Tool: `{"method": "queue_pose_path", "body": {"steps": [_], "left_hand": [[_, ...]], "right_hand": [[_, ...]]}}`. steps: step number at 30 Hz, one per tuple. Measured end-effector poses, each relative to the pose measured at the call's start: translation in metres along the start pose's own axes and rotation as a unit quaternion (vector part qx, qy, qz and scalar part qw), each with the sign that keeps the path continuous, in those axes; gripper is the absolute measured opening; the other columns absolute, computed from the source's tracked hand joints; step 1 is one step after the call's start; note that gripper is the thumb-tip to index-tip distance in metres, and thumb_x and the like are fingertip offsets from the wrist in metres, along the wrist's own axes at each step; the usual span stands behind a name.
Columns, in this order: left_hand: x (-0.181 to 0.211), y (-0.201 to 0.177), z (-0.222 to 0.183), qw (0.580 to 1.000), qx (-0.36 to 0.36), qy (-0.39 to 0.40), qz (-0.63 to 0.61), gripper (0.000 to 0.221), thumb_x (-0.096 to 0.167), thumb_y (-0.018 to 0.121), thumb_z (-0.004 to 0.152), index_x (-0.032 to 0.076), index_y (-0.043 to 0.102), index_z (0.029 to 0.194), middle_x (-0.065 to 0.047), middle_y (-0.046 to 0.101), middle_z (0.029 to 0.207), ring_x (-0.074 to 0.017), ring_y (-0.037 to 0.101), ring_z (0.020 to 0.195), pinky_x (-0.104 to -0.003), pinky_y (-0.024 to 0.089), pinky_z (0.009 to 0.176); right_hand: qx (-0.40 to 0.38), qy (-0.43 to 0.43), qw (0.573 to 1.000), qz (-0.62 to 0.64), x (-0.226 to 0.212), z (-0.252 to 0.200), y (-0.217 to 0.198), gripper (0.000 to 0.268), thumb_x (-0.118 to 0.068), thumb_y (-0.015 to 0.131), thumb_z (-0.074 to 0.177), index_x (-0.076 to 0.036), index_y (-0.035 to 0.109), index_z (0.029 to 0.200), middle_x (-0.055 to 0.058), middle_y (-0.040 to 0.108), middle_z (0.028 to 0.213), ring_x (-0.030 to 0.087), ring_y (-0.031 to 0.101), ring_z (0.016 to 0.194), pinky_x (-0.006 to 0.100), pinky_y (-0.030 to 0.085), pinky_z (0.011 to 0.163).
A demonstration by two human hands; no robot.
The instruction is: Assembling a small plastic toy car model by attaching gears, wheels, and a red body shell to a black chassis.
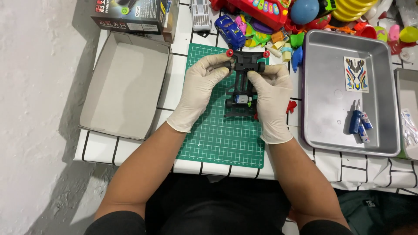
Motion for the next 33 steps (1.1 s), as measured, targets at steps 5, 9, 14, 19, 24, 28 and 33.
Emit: {"method": "queue_pose_path", "body": {"steps": [5,9,14,19,24,28,33], "left_hand": [[0.003,-0.004,0.001,1.000,0.005,-0.006,0.028,0.033,-0.005,0.079,0.086,0.000,0.068,0.117,-0.017,0.074,0.112,-0.0182,0.075,0.101,-0.030,0.065,0.091],[-0.006,-0.013,0.002,0.999,0.006,-0.010,0.041,0.037,-0.003,0.080,0.087,0.002,0.061,0.119,-0.018,0.073,0.113,-0.0180,0.074,0.101,-0.029,0.064,0.090],[-0.008,-0.011,-0.001,0.998,0.007,-0.025,0.054,0.039,-0.004,0.080,0.086,0.004,0.058,0.116,-0.018,0.074,0.110,-0.0166,0.075,0.096,-0.027,0.064,0.087],[-0.010,-0.013,0.000,0.997,0.016,-0.033,0.067,0.040,-0.002,0.080,0.087,0.005,0.056,0.117,-0.019,0.074,0.111,-0.0167,0.074,0.097,-0.027,0.063,0.086],[0.002,-0.017,0.000,0.993,0.056,-0.037,0.098,0.036,0.004,0.079,0.089,0.007,0.058,0.117,-0.017,0.073,0.108,-0.0172,0.073,0.097,-0.027,0.064,0.086],[0.001,-0.043,0.002,0.980,0.133,-0.033,0.141,0.034,0.005,0.075,0.088,0.006,0.058,0.118,-0.017,0.072,0.106,-0.0170,0.071,0.095,-0.026,0.064,0.084],[0.007,-0.047,-0.007,0.964,0.180,-0.053,0.189,0.033,0.004,0.070,0.084,0.005,0.061,0.116,-0.020,0.071,0.102,-0.0186,0.071,0.094,-0.028,0.065,0.083]], "right_hand": [[-0.011,-0.020,0.999,-0.047,0.005,0.004,-0.007,0.030,-0.012,0.087,0.086,-0.010,0.063,0.103,0.005,0.072,0.101,0.006,0.068,0.082,0.018,0.054,0.066],[-0.011,-0.015,0.999,-0.050,0.010,0.005,-0.008,0.029,-0.010,0.087,0.087,-0.009,0.063,0.102,0.005,0.073,0.100,0.006,0.068,0.082,0.018,0.055,0.065],[-0.030,-0.008,0.997,-0.066,0.022,0.012,-0.007,0.030,-0.008,0.088,0.084,-0.007,0.065,0.103,0.008,0.074,0.098,0.008,0.069,0.079,0.019,0.055,0.061],[-0.028,0.002,0.997,-0.067,0.024,0.011,-0.006,0.027,-0.008,0.086,0.085,-0.008,0.066,0.103,0.007,0.074,0.099,0.007,0.069,0.081,0.019,0.055,0.063],[-0.067,0.014,0.995,-0.066,0.031,0.019,-0.002,0.026,-0.007,0.084,0.084,-0.009,0.069,0.104,0.006,0.074,0.100,0.007,0.069,0.083,0.022,0.058,0.066],[-0.066,-0.033,0.984,-0.165,0.019,0.032,-0.020,0.023,0.000,0.069,0.089,-0.013,0.072,0.107,0.007,0.074,0.106,0.014,0.071,0.092,0.025,0.055,0.072],[-0.052,-0.064,0.944,-0.320,0.028,0.039,-0.039,0.031,0.002,0.065,0.088,-0.017,0.075,0.110,0.005,0.071,0.103,0.015,0.064,0.087,0.026,0.052,0.071]]}}
Point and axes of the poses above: each hand's wrist, its own z-axis towards the middle knuckle, its own y-axis out of the palm, x = y × z, the point moved 7 cm from there along z, towards the middle knuckle
